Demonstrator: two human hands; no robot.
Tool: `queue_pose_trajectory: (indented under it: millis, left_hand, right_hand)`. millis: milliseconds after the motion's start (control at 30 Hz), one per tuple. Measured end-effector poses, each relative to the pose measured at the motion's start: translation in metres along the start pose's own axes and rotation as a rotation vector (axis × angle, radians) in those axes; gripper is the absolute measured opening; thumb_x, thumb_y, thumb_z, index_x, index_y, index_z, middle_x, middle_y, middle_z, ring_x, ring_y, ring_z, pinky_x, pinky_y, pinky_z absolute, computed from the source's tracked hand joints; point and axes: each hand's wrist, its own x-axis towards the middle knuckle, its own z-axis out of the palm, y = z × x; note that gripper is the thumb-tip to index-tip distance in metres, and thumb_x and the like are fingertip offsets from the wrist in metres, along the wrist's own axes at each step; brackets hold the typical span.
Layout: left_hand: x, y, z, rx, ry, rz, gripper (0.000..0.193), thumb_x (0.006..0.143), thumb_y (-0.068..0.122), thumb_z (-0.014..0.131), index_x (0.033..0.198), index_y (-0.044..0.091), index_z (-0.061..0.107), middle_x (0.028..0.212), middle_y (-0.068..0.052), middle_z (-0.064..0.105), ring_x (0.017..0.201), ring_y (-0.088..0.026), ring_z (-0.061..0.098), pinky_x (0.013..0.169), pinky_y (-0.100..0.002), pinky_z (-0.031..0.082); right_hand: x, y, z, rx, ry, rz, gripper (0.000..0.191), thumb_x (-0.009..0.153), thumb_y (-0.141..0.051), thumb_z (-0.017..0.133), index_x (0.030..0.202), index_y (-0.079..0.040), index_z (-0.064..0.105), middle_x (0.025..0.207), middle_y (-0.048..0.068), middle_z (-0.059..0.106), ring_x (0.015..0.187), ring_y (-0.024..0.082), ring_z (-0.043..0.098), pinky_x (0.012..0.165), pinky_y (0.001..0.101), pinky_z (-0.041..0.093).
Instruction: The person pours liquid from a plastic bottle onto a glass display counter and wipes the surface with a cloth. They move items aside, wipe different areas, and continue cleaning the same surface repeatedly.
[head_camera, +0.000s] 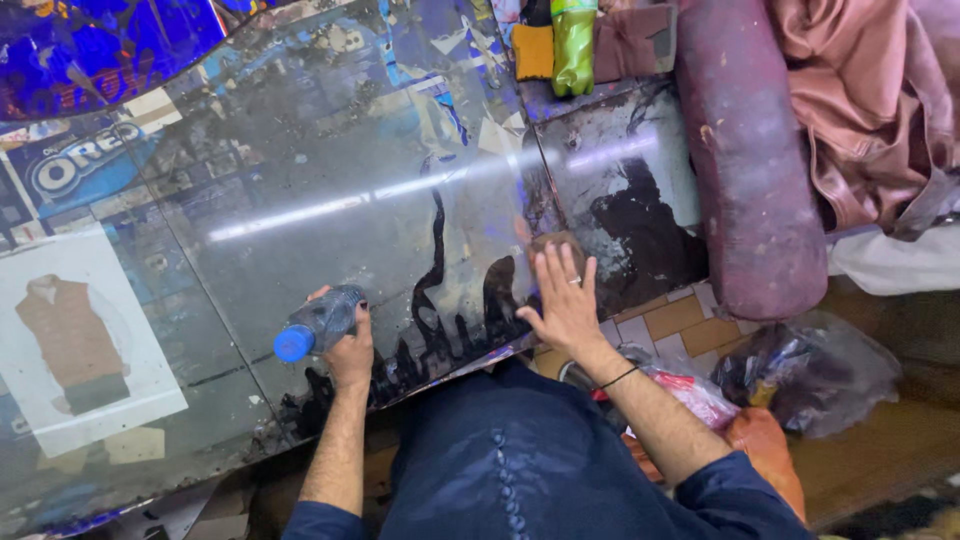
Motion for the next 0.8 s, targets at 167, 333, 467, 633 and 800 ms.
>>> queue_pose_trajectory:
  millis: [167, 333, 467, 633, 800]
  left_hand:
    - [0.001, 0.001, -0.002, -0.030, -0.008, -0.035, 0.053, 0.092, 0.018, 0.075, 0.135, -0.001, 0.052, 0.134, -0.016, 0.056, 0.126, -0.034, 0.054, 0.114, -0.045, 0.042]
    - [0.001, -0.002, -0.003, 0.020, 0.002, 0.025, 0.054, 0.091, 0.018, 0.078, 0.135, -0.002, 0.054, 0.135, -0.018, 0.056, 0.129, -0.036, 0.052, 0.117, -0.048, 0.038]
    - [0.002, -0.003, -0.003, 0.025, -0.021, 0.006, 0.051, 0.092, 0.018, 0.077, 0.134, -0.001, 0.055, 0.134, -0.017, 0.057, 0.128, -0.035, 0.053, 0.117, -0.046, 0.040]
    - [0.001, 0.002, -0.001, 0.053, -0.013, 0.005, 0.053, 0.094, 0.021, 0.077, 0.135, -0.003, 0.054, 0.136, -0.019, 0.057, 0.130, -0.037, 0.052, 0.116, -0.047, 0.039]
    - [0.002, 0.005, 0.000, -0.026, 0.040, 0.012, 0.056, 0.093, 0.024, 0.074, 0.136, -0.004, 0.051, 0.135, -0.018, 0.056, 0.128, -0.036, 0.053, 0.114, -0.045, 0.041]
  right_hand:
    - [0.109, 0.040, 0.001, 0.024, 0.150, 0.106, 0.096, 0.098, -0.062, 0.055, 0.163, 0.003, 0.027, 0.172, 0.022, 0.020, 0.159, 0.044, 0.009, 0.120, 0.0737, -0.001]
    - [0.177, 0.052, -0.008, 0.044, 0.126, 0.117, 0.100, 0.095, -0.064, 0.057, 0.162, 0.002, 0.023, 0.171, 0.020, 0.018, 0.157, 0.045, 0.006, 0.116, 0.0758, -0.003]
    - [0.108, 0.052, -0.008, 0.044, 0.130, 0.082, 0.099, 0.094, -0.063, 0.057, 0.163, 0.000, 0.025, 0.172, 0.019, 0.019, 0.159, 0.044, 0.007, 0.118, 0.0762, -0.003]
    - [0.007, 0.052, -0.008, -0.026, 0.017, 0.043, 0.103, 0.089, -0.067, 0.054, 0.160, 0.002, 0.027, 0.169, 0.022, 0.020, 0.156, 0.047, 0.008, 0.113, 0.0788, -0.004]
    - [0.064, 0.062, -0.012, -0.029, 0.042, -0.017, 0.104, 0.089, -0.069, 0.054, 0.161, 0.001, 0.026, 0.168, 0.021, 0.020, 0.155, 0.047, 0.007, 0.111, 0.0802, -0.004]
